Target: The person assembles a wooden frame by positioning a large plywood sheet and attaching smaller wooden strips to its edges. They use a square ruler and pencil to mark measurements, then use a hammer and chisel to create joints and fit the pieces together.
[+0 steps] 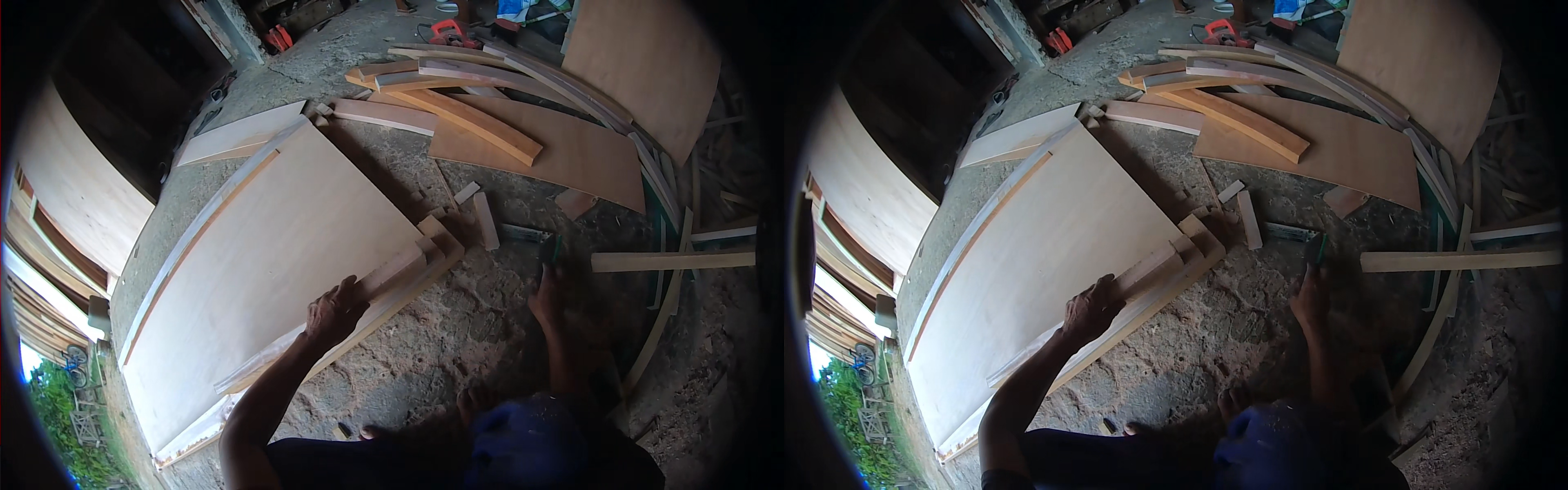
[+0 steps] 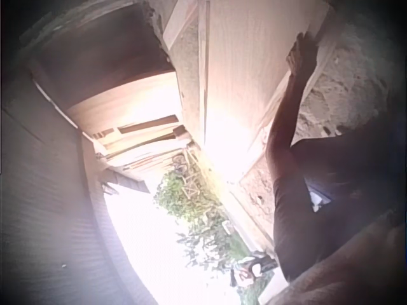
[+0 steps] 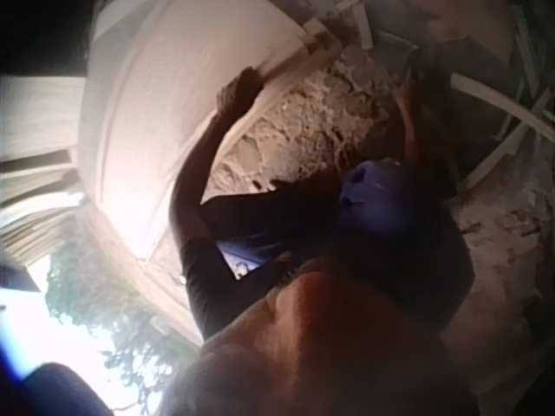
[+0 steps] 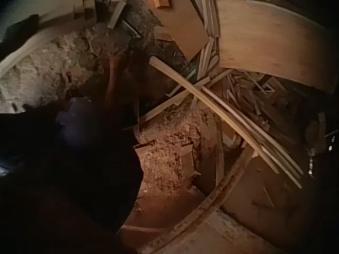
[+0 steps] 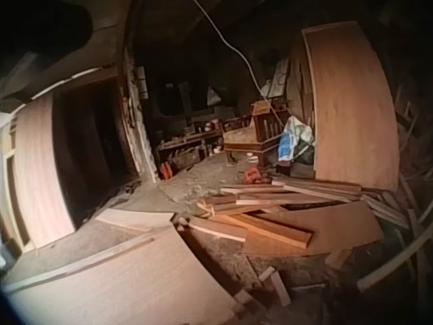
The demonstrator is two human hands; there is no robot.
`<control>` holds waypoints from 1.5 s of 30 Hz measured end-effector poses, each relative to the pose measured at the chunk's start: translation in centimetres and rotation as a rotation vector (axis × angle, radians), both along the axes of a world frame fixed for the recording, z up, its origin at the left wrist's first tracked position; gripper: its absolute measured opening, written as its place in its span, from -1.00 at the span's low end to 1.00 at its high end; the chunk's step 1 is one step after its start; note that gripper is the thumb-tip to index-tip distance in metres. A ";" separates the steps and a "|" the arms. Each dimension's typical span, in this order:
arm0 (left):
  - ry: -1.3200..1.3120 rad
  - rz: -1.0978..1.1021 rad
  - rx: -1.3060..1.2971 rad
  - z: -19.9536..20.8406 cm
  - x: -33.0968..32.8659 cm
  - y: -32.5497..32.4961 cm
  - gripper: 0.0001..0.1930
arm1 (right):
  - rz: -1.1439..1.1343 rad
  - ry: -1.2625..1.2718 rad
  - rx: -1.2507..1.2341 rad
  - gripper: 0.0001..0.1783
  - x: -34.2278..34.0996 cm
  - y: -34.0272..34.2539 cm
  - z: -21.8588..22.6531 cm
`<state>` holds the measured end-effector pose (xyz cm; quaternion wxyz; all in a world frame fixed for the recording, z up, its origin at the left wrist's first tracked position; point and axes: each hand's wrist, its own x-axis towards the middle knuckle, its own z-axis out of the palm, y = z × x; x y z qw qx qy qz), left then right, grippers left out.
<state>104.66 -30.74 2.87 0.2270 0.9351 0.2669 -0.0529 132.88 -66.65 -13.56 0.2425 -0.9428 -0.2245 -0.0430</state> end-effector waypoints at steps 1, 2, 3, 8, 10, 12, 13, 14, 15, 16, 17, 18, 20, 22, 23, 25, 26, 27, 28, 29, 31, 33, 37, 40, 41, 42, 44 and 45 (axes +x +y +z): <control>-0.077 -0.056 0.064 -0.1 -0.2 0.2 -0.52 | -0.051 0.048 -0.042 -0.15 -0.4 0.2 -0.3; -0.070 -0.055 0.066 -0.3 0.0 0.5 -0.53 | -0.066 0.059 -0.056 -0.10 -0.6 0.8 -0.6; -0.067 -0.056 0.065 0.0 0.8 0.3 -0.54 | -0.084 0.066 -0.073 -0.04 -0.7 1.1 -1.0; -0.060 -0.084 0.052 0.0 3.7 0.0 -0.56 | -0.165 0.130 -0.055 0.03 0.6 1.0 -1.0; -0.024 -0.051 0.050 0.2 4.6 0.0 -0.55 | -0.173 0.148 -0.088 0.01 1.5 0.7 -1.5; -0.029 -0.069 0.020 0.2 5.5 -0.5 -0.55 | -0.249 0.173 -0.042 -0.02 3.3 -0.6 -3.5; -0.027 -0.076 0.007 0.3 5.6 -0.6 -0.55 | -0.284 0.190 -0.017 -0.04 3.9 -1.2 -4.5; -0.062 -0.090 0.000 0.0 5.8 -0.7 -0.52 | -0.295 0.216 0.066 -0.07 4.4 -2.2 -5.3; -0.092 -0.092 0.002 -0.2 5.5 -0.6 -0.49 | -0.291 0.248 0.155 -0.10 4.6 -2.1 -5.6; -0.124 -0.096 0.003 -0.4 5.3 -0.5 -0.46 | -0.282 0.283 0.266 -0.14 4.6 -2.4 -5.8; -0.142 -0.108 0.024 -0.7 5.3 -0.4 -0.39 | -0.278 0.314 0.375 -0.18 4.7 -3.0 -5.9; -0.150 -0.110 0.047 -1.2 4.9 -0.1 -0.31 | -0.259 0.362 0.505 -0.23 4.2 -3.4 -5.3; -0.168 -0.092 0.070 -1.3 4.8 -0.4 -0.14 | -0.265 0.428 0.803 -0.35 3.5 -3.8 -2.7; -0.179 -0.054 0.079 -0.5 5.1 -0.4 0.06 | -0.323 0.468 1.149 -0.48 1.0 -1.2 2.8; -0.253 -0.055 0.126 -0.5 5.5 -0.4 0.12 | -0.247 0.515 1.105 -0.54 0.2 0.0 5.6; -0.398 -0.058 0.220 -0.4 6.1 -0.3 0.24 | -0.101 0.610 1.015 -0.64 -1.3 3.4 10.9; -0.411 -0.074 0.275 -0.3 6.1 -0.1 0.26 | -0.014 0.723 0.925 -0.71 -2.7 5.9 13.0; -0.431 -0.097 0.320 -0.1 6.4 -0.2 0.28 | 0.072 0.831 1.034 -0.72 -4.0 8.2 13.8; -0.453 -0.119 0.371 0.2 6.8 -0.1 0.31 | 0.202 0.937 0.983 -0.73 -4.6 10.0 14.4; -0.424 -0.124 0.381 0.4 7.2 -0.1 0.30 | 0.291 1.039 1.020 -0.68 -5.6 11.9 14.9; -0.367 -0.138 0.392 0.6 8.5 -0.5 0.30 | 0.434 1.083 0.982 -0.44 -6.5 14.1 15.0; -0.250 -0.133 0.354 0.6 9.4 -0.7 0.33 | 0.486 0.996 0.876 -0.37 -7.0 15.2 12.2; -0.159 -0.084 0.221 -0.6 8.4 1.1 0.23 | 0.592 0.983 0.813 -0.25 -8.2 17.0 9.7; -0.186 -0.127 0.218 -0.9 8.5 1.0 0.12 | 0.574 0.930 0.809 -0.26 -7.7 16.0 9.3; -0.150 -0.125 0.231 -0.6 8.6 0.5 0.10 | 0.573 0.881 0.806 -0.25 -7.2 15.3 8.7; -0.114 -0.120 0.251 0.3 8.8 0.0 0.08 | 0.578 0.831 0.805 -0.24 -6.7 14.8 8.4; -0.088 -0.079 0.237 0.5 8.5 0.2 0.04 | 0.451 0.990 0.980 -0.28 -6.2 13.8 10.2; -0.078 -0.058 0.230 0.7 8.4 0.2 0.02 | 0.383 1.067 1.063 -0.30 -6.0 13.2 11.5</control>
